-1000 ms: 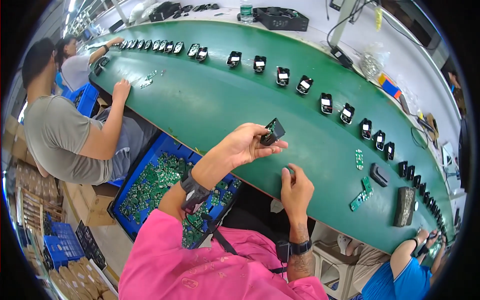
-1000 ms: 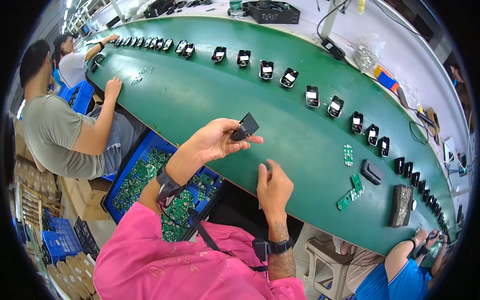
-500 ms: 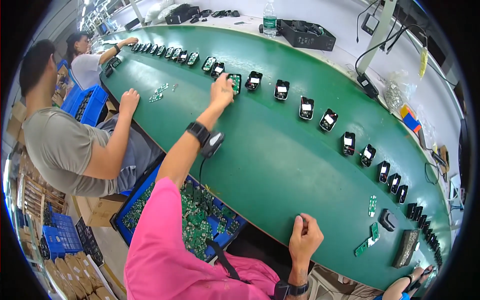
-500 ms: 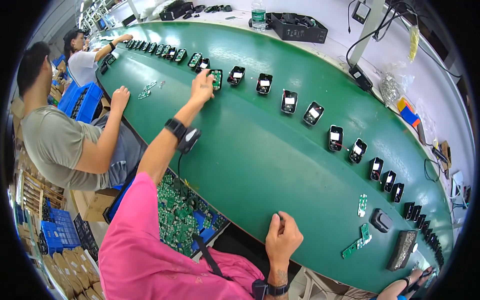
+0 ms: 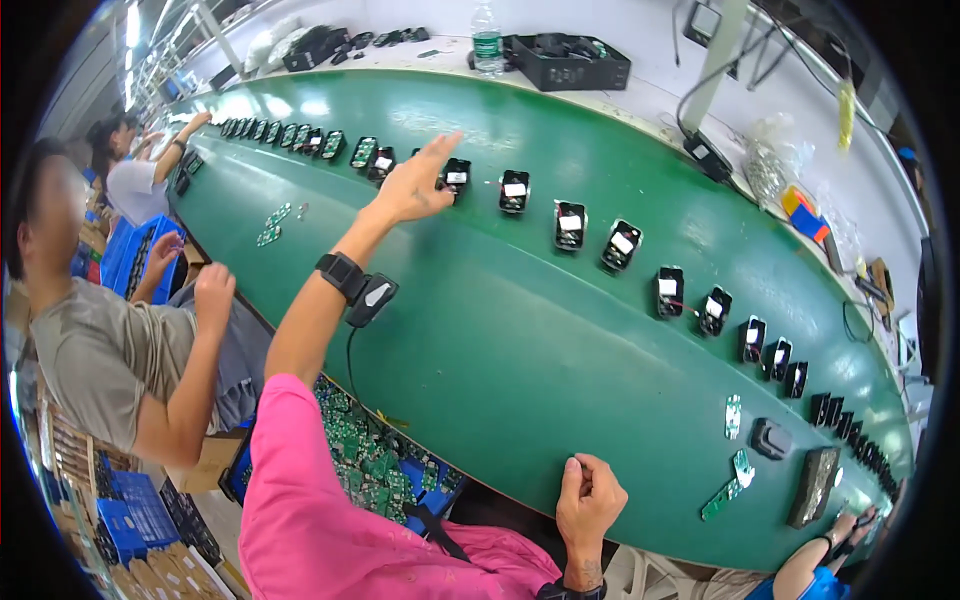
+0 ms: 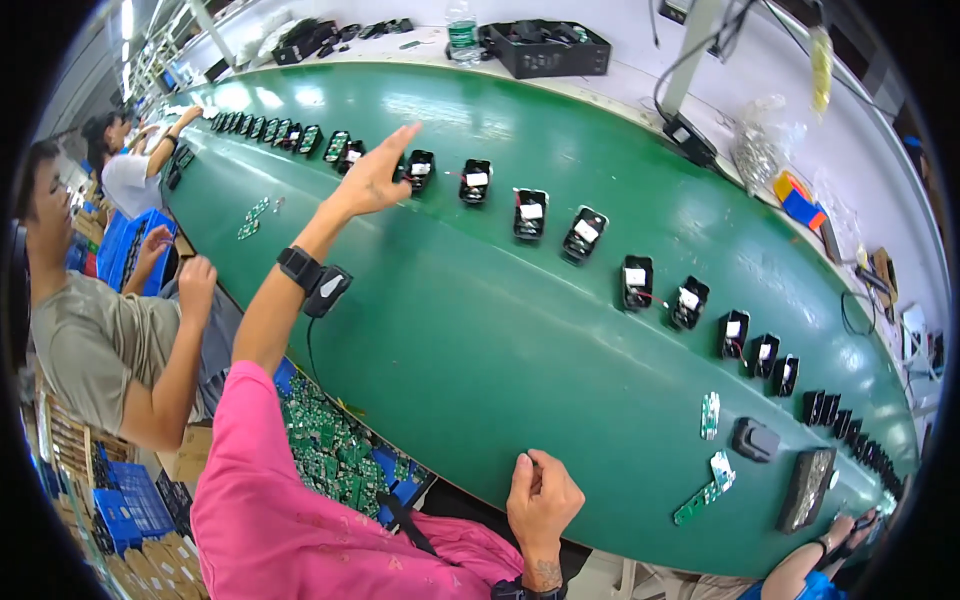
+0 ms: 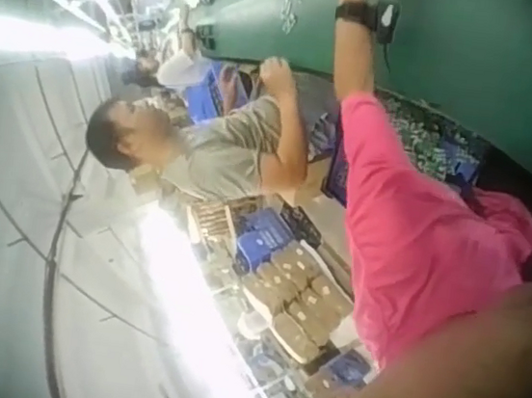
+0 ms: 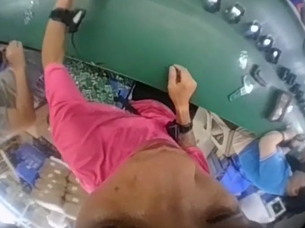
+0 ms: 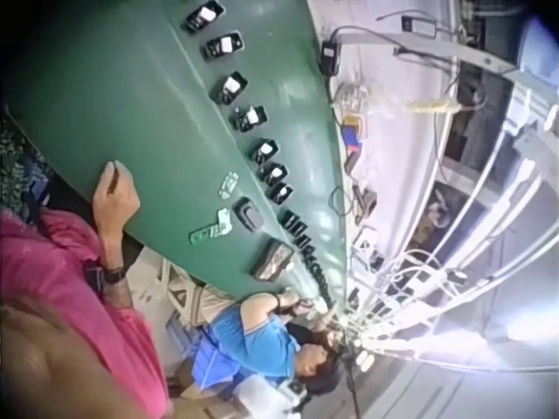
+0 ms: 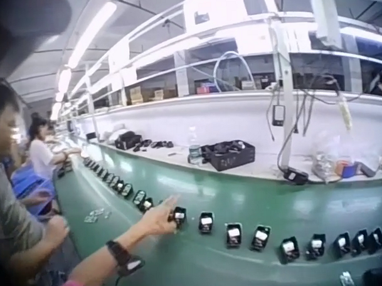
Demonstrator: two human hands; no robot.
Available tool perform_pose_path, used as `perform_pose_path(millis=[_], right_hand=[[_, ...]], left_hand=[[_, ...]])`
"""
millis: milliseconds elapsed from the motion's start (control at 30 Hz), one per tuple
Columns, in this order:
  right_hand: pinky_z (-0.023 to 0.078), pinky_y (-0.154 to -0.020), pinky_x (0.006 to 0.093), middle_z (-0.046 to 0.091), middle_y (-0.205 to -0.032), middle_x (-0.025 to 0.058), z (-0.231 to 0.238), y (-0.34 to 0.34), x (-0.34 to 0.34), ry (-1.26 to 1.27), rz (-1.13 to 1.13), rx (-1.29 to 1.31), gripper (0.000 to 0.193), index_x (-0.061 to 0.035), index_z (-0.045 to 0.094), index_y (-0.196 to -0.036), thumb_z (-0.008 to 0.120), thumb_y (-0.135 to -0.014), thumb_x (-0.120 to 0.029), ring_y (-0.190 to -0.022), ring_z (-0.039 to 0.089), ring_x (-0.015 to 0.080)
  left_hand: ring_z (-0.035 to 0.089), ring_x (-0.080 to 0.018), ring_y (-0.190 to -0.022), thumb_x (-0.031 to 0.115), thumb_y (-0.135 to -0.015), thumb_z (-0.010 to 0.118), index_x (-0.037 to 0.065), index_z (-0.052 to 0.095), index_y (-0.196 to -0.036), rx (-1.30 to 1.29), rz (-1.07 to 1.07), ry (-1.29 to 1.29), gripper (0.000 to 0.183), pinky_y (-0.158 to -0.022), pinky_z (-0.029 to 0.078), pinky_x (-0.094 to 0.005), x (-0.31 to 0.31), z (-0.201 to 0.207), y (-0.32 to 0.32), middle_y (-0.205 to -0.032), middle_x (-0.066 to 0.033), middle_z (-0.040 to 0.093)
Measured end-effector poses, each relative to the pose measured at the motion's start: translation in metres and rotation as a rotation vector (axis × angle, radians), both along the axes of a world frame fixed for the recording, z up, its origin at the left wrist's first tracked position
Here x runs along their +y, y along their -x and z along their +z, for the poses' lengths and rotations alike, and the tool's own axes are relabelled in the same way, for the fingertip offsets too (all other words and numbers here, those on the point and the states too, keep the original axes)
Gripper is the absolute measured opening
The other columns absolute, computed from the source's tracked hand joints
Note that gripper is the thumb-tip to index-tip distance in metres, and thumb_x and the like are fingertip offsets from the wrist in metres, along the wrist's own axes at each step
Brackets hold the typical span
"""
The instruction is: The person picks up a circuit board and a black plastic casing, fits the board into the casing by hand, and places the assembled unit onto the green conveyor belt.
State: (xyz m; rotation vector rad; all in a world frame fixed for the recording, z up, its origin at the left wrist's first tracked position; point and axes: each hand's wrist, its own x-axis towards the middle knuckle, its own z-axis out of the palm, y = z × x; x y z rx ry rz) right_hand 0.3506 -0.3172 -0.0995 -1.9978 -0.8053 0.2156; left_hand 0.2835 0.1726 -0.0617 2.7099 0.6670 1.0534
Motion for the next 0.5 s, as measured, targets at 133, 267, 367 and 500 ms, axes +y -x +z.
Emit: perform_pose_path(millis=[133,267,367,500], right_hand=[[0.051,-0.056,0.0312,0.070,-0.075,0.0125,0.006,-0.004,0.007,-0.098,0.054,-0.089,0.007,-0.0026,0.070,-0.090,0.072,-0.086,-0.007,-0.059,0.066,0.0222],[0.055,-0.062,0.0374,0.072,-0.084,0.0119,0.008,-0.015,-0.006,-0.122,0.039,-0.069,0.009,-0.0054,0.069,-0.090,0.071,-0.087,-0.013,-0.069,0.069,0.0300],[0.052,-0.059,0.0364,0.069,-0.077,0.0128,0.011,-0.040,-0.047,-0.152,-0.041,-0.256,0.005,-0.0025,0.070,-0.088,0.070,-0.087,-0.008,-0.063,0.066,0.0275],[0.049,-0.067,0.0347,0.059,-0.084,0.0116,0.023,-0.118,-0.126,0.125,-0.609,-0.353,0.021,0.0004,0.068,-0.102,0.073,-0.086,-0.013,-0.073,0.061,0.0240]], left_hand=[[0.060,-0.0361,-0.119,0.011,-0.071,0.072,0.006,0.050,-0.141,0.540,0.015,0.016,0.074,-0.100,0.049,-0.0431,0.028,-0.010,0.000,-0.137,-0.0199,0.059],[0.065,-0.0367,-0.108,0.014,-0.068,0.075,0.000,0.060,-0.125,0.511,0.156,0.042,0.060,-0.096,0.051,-0.0421,-0.012,0.023,-0.007,-0.115,-0.0205,0.069],[0.064,-0.0377,-0.110,0.013,-0.066,0.076,-0.002,0.060,-0.126,0.356,-0.010,0.011,0.064,-0.096,0.050,-0.0420,-0.080,0.023,-0.008,-0.116,-0.0215,0.068],[0.063,-0.0375,-0.114,0.016,-0.065,0.081,0.002,0.057,-0.132,0.395,-0.319,0.153,0.073,-0.098,0.051,-0.0411,-0.249,0.028,-0.005,-0.125,-0.0203,0.064]])
